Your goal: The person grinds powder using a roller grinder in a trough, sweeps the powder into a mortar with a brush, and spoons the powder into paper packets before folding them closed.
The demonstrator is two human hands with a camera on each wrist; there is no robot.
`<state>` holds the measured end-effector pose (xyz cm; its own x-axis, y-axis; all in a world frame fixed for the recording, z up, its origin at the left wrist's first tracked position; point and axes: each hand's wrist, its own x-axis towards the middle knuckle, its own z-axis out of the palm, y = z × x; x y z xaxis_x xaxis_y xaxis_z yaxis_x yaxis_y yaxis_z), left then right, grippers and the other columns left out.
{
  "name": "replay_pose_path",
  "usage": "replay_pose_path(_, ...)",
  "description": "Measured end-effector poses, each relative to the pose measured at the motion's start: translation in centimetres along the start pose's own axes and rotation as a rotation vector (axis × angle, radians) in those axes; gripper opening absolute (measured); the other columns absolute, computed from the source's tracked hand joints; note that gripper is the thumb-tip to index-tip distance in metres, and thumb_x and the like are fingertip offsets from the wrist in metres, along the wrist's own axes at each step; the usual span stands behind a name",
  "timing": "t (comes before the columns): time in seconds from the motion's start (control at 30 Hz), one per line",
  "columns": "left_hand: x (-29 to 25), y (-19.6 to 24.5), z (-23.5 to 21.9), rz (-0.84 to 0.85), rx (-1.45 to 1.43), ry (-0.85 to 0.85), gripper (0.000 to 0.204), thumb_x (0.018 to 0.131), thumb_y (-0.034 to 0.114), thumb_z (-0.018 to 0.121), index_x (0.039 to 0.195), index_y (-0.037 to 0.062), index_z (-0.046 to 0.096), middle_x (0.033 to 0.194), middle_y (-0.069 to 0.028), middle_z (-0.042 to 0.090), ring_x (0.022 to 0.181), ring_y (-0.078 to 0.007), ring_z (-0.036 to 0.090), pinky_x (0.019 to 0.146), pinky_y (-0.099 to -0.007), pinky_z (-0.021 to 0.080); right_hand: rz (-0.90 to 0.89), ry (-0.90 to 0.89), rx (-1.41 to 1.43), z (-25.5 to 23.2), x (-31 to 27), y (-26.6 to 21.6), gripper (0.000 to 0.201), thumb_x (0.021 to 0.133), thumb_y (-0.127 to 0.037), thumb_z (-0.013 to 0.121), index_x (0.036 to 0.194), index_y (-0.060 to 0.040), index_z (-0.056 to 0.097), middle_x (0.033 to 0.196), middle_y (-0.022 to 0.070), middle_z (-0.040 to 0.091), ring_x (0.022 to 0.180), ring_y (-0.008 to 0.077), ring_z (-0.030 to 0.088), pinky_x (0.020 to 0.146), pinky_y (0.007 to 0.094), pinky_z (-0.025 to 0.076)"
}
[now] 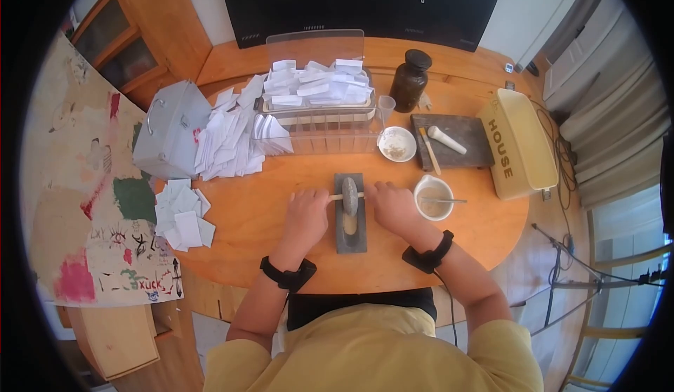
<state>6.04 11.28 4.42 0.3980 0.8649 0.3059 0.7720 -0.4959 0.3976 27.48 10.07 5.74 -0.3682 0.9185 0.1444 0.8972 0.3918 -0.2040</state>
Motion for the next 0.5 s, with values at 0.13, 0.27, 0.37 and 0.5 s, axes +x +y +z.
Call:
replay_pose_path(0.13, -0.1, 0.5, -0.4, -0.006, 0.004, -0.017, 0.008, 0.088, 0.009, 0.053, 0.081, 0.0062, 0.053, 0.077, -0.012, 0.056, 0.078, -0.0324, 0.053, 0.069, -0.0422, 0.036, 0.02, -0.056, -0.008, 0.3, -0.3, 0.0, 0.009, 0.081, -0.006, 0.055, 0.09, -0.0073, 0.054, 0.077, 0.0105, 0.059, 0.072, 0.0285, 0.063, 0.056, 0.0403, 0.051)
replay_pose_path(0.27, -0.6, 0.6, -0.3, -0.027, 0.006, -0.048, 0.007, 0.088, 0.008, 0.052, 0.082, 0.0062, 0.053, 0.076, -0.0119, 0.056, 0.078, -0.0323, 0.053, 0.069, -0.0422, 0.036, 0.033, -0.082, 0.007, 0.8, -1.0, -0.2, 0.007, 0.081, -0.007, 0.055, 0.088, -0.0075, 0.054, 0.075, 0.0098, 0.06, 0.069, 0.0289, 0.063, 0.056, 0.0401, 0.051)
replay_pose_path(0.37, -0.9, 0.6, -0.1, -0.037, 0.0, -0.046, 0.006, 0.088, 0.008, 0.052, 0.082, 0.0062, 0.052, 0.076, -0.0117, 0.056, 0.077, -0.0323, 0.053, 0.069, -0.042, 0.036, 0.028, -0.06, -0.015, 0.8, -1.1, -0.4, 0.005, 0.081, -0.008, 0.055, 0.086, -0.0072, 0.053, 0.075, 0.0092, 0.059, 0.068, 0.0287, 0.063, 0.055, 0.0393, 0.051)
replay_pose_path(0.5, -1.1, 0.4, 0.2, -0.031, -0.028, -0.013, 0.006, 0.088, 0.007, 0.052, 0.083, 0.0058, 0.052, 0.077, -0.0118, 0.056, 0.077, -0.0327, 0.052, 0.07, -0.0416, 0.036, 0.025, -0.063, -0.022, 0.4, -0.9, -0.5, 0.003, 0.082, -0.008, 0.056, 0.084, -0.007, 0.053, 0.075, 0.0091, 0.059, 0.07, 0.0276, 0.063, 0.054, 0.0383, 0.051)
